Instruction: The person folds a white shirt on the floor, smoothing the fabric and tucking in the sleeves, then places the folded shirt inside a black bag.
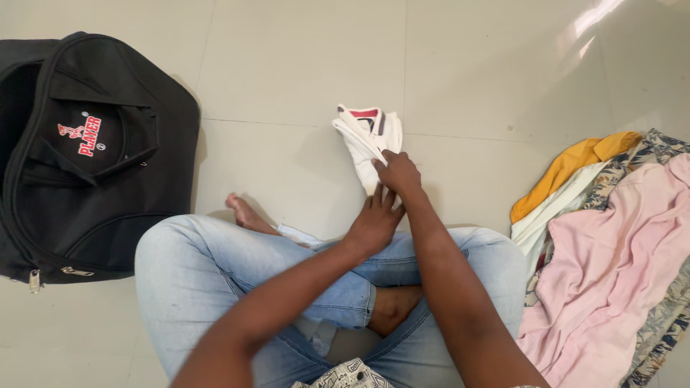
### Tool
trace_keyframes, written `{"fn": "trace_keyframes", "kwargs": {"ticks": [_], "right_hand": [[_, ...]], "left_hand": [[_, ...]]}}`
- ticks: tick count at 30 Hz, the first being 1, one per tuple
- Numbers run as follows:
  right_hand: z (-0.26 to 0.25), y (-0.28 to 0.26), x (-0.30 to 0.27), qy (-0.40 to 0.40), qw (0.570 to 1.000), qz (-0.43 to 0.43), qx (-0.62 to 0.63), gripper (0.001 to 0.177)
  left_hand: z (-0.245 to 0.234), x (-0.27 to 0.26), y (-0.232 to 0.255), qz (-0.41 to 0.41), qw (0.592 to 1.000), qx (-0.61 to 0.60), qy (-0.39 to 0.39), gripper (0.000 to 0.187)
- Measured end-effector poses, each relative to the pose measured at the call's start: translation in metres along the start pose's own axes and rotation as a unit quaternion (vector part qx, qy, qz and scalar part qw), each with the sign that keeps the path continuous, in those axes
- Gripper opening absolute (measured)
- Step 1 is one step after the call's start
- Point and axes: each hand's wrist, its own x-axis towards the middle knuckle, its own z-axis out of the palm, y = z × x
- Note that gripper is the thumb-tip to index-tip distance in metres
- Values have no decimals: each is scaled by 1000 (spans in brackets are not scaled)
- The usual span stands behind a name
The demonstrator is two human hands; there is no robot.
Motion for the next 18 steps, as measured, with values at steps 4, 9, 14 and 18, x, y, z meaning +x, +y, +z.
{"fn": "trace_keyframes", "kwargs": {"ticks": [4, 9, 14, 18], "right_hand": [[6, 7, 2, 28, 999, -31, -26, 50], [2, 5, -2, 28, 998, -36, -41, 50], [-1, -5, -12, 16, 997, -24, -75, 46], [4, -6, -16, 39, 994, -54, -86, 44]], "left_hand": [[-46, -31, -38, -89, 930, -356, -27, 73], [-166, -135, -189, -312, 904, -119, 267, 64], [-259, -302, -273, -506, 806, 142, 272, 97], [-244, -378, -322, -530, 803, 69, 262, 83]]}}
